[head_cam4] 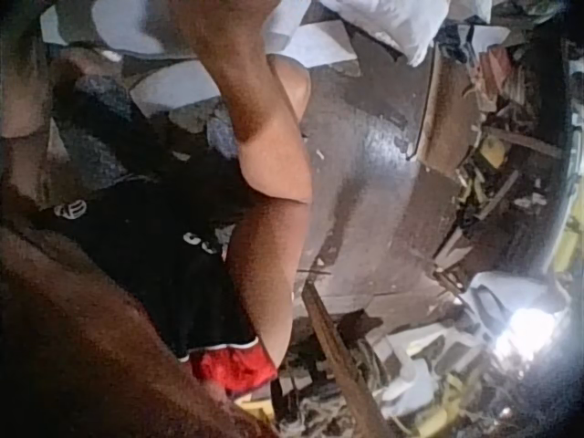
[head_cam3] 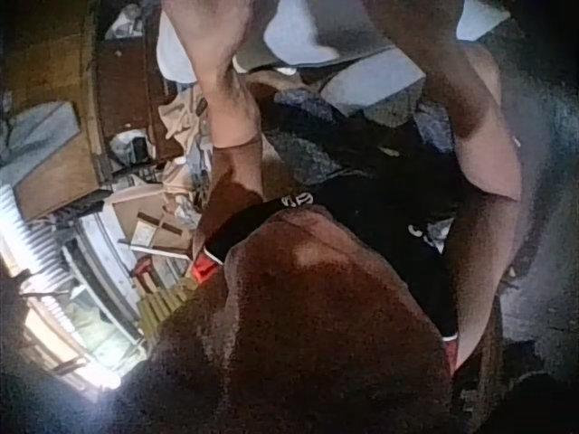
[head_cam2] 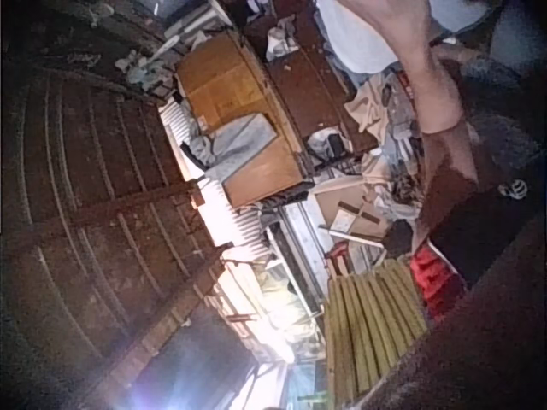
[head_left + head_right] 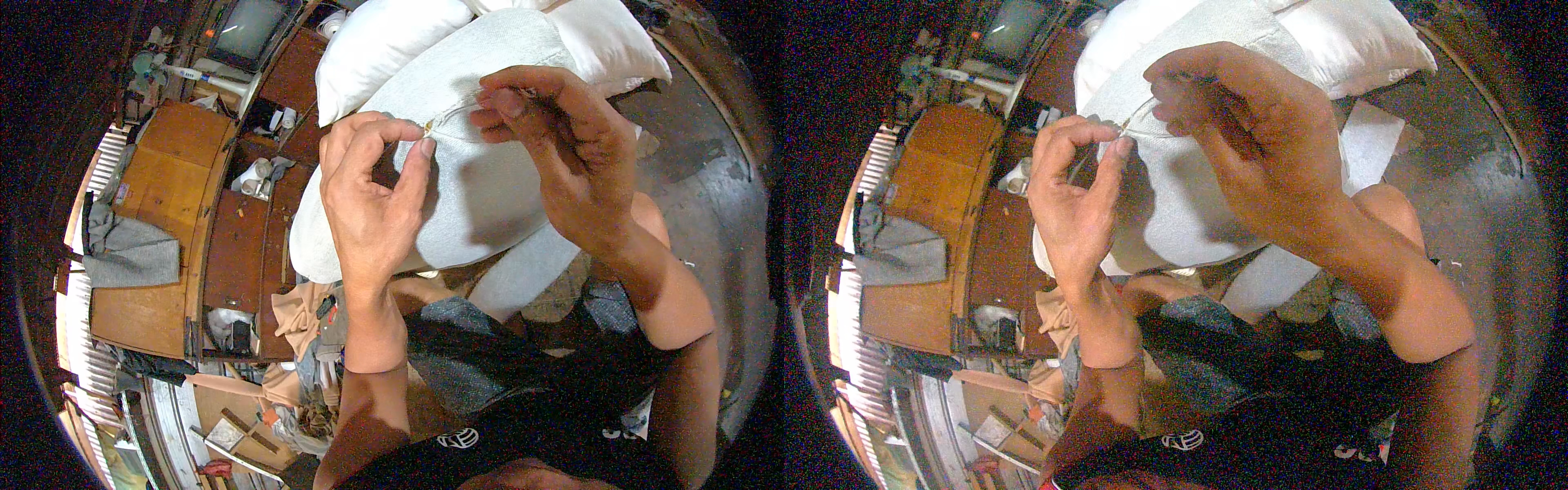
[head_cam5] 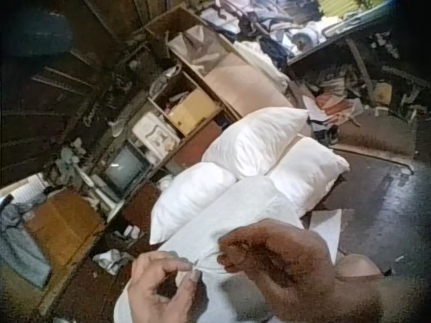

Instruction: The person hand-sews a white pillow using a needle and thread. They repeatedly insert the needle through the fabric and pull the thread to close a seam.

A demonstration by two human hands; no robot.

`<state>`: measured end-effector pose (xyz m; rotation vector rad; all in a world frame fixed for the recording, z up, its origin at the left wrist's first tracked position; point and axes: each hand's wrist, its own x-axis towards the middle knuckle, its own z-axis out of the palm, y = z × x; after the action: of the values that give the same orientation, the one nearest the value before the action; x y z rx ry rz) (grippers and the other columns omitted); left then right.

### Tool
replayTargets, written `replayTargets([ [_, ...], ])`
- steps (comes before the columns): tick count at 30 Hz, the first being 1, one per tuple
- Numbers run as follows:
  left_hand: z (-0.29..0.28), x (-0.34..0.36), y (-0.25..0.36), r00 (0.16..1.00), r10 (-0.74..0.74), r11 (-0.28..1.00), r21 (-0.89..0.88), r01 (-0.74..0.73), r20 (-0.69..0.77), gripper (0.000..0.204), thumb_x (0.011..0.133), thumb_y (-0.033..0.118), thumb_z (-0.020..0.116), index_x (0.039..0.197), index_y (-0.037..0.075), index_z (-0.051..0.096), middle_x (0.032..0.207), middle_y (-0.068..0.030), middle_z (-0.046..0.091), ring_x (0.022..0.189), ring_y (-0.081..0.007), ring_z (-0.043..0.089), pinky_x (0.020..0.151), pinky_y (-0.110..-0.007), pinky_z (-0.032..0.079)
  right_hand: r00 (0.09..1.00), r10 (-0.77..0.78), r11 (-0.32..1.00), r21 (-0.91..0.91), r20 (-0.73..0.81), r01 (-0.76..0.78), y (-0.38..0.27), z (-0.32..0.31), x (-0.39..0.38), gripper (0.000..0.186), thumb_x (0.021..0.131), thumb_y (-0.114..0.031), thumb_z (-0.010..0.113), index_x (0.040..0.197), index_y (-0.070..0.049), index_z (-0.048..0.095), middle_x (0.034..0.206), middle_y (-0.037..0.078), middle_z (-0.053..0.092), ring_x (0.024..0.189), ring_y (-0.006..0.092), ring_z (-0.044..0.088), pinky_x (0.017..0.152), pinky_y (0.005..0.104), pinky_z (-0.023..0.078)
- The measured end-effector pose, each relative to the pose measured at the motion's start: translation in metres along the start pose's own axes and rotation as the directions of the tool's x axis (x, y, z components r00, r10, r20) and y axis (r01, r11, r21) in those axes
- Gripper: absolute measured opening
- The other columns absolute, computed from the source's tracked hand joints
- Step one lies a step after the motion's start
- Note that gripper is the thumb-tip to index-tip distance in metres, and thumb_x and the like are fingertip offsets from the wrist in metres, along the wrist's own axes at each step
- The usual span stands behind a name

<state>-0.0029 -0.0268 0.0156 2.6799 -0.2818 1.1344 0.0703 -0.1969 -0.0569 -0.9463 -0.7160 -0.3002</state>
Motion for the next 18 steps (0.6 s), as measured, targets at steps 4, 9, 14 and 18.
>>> replayTargets([
  [4, 0.002, 0.002, 0.002, 1.000, -0.024, 1.000, -0.015, 0.024, 0.005, 0.016, 0.080, 0.006, 0.082, 0.094, 0.006, 0.074, 0.099, -0.0093, 0.068, 0.094, -0.0253, 0.060, 0.084, -0.036, 0.047, 0.993, -0.097, 0.970, -0.217, 0.066, 0.109, 0.003, -0.003, 0.000, 0.017, 0.107, -0.007, 0.059, 0.119, 0.002, 0.067, 0.112, 0.010, 0.073, 0.100, 0.0177, 0.074, 0.088, 0.0305, 0.061],
  [9, -0.002, 0.002, -0.002, 0.999, -0.036, 0.999, -0.017, 0.036, 0.037, 0.016, 0.080, 0.008, 0.083, 0.093, 0.006, 0.075, 0.099, -0.0094, 0.068, 0.095, -0.0255, 0.060, 0.084, -0.036, 0.048, 0.907, -0.378, 0.767, -0.485, 0.187, 0.420, 0.012, -0.002, 0.002, 0.013, 0.102, -0.002, 0.064, 0.113, 0.001, 0.070, 0.110, 0.014, 0.075, 0.100, 0.0241, 0.075, 0.085, 0.0337, 0.060],
  [14, -0.003, 0.002, -0.002, 0.998, -0.049, 0.998, -0.045, 0.051, 0.039, 0.014, 0.080, 0.008, 0.084, 0.092, 0.006, 0.076, 0.099, -0.0094, 0.069, 0.097, -0.0257, 0.062, 0.085, -0.036, 0.049, 0.920, -0.349, 0.757, -0.524, 0.179, 0.390, 0.010, -0.001, 0.001, 0.013, 0.099, 0.000, 0.067, 0.111, 0.001, 0.071, 0.105, 0.014, 0.076, 0.097, 0.0263, 0.075, 0.080, 0.0339, 0.059],
  [18, -0.004, 0.000, -0.004, 0.999, -0.036, 0.997, -0.060, 0.038, 0.029, 0.015, 0.079, 0.006, 0.084, 0.091, 0.005, 0.076, 0.098, -0.0095, 0.070, 0.096, -0.0250, 0.063, 0.085, -0.035, 0.049, 0.947, -0.290, 0.800, -0.507, 0.141, 0.320, 0.002, -0.002, -0.001, 0.014, 0.101, 0.000, 0.065, 0.114, 0.002, 0.069, 0.107, 0.014, 0.076, 0.097, 0.0218, 0.075, 0.083, 0.0312, 0.059],
])
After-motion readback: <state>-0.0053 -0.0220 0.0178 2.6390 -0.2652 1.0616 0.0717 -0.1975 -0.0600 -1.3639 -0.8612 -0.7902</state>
